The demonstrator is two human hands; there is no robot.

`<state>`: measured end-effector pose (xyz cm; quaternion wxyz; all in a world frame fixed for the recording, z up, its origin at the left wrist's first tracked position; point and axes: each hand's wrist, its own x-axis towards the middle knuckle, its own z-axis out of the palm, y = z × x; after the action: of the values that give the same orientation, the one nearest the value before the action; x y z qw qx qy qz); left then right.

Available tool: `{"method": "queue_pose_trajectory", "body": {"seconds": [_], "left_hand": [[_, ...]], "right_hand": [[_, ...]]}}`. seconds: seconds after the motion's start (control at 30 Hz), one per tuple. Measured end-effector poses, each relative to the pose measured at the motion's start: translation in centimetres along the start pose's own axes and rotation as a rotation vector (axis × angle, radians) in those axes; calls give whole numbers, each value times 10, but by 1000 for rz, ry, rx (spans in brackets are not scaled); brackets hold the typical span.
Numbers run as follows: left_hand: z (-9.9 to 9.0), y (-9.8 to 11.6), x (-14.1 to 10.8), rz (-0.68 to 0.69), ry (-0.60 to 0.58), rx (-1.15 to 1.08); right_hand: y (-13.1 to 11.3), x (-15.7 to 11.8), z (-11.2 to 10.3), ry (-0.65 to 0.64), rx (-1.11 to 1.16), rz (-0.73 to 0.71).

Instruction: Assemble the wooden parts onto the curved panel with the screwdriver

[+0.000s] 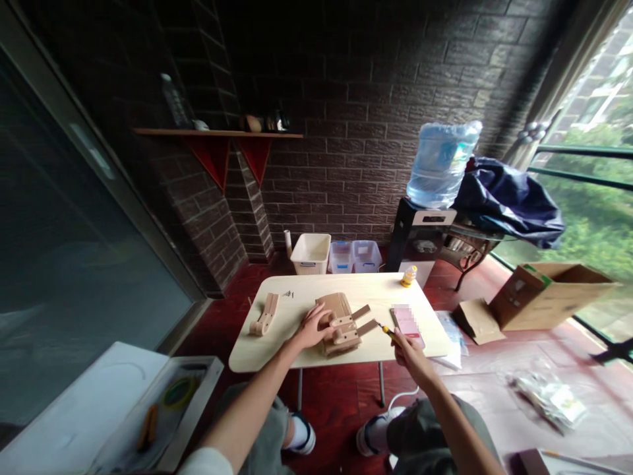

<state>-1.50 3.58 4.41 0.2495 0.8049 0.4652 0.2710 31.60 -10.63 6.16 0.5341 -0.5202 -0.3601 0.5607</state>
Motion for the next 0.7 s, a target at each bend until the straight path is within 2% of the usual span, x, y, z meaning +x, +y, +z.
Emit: {"method": "queue_pose_trajectory", "body": {"seconds": [0.17,0.27,0.33,0.43,0.5,0.63,0.7], "left_hand": [[-7,16,-30,-45,-95,-113],[4,35,-45,-137,-136,-240],[13,46,-48,-170,-88,-289],[24,56,-41,-217,-36,-284],[25,57,-34,-272,-56,-216],[17,49,-21,-310,-129,-102],[11,42,-18,-291,-169,-123]], "right_hand": [[58,-16,-27,-68,256,89],[85,-22,-35,-96,294,166],[97,-26,-37,-106,296,207],[104,-29,-33,-107,347,217],[101,-28,-26,-99,393,215],[88,-19,-11,-16,481,210],[84,-14,-5,45,434,200]]}}
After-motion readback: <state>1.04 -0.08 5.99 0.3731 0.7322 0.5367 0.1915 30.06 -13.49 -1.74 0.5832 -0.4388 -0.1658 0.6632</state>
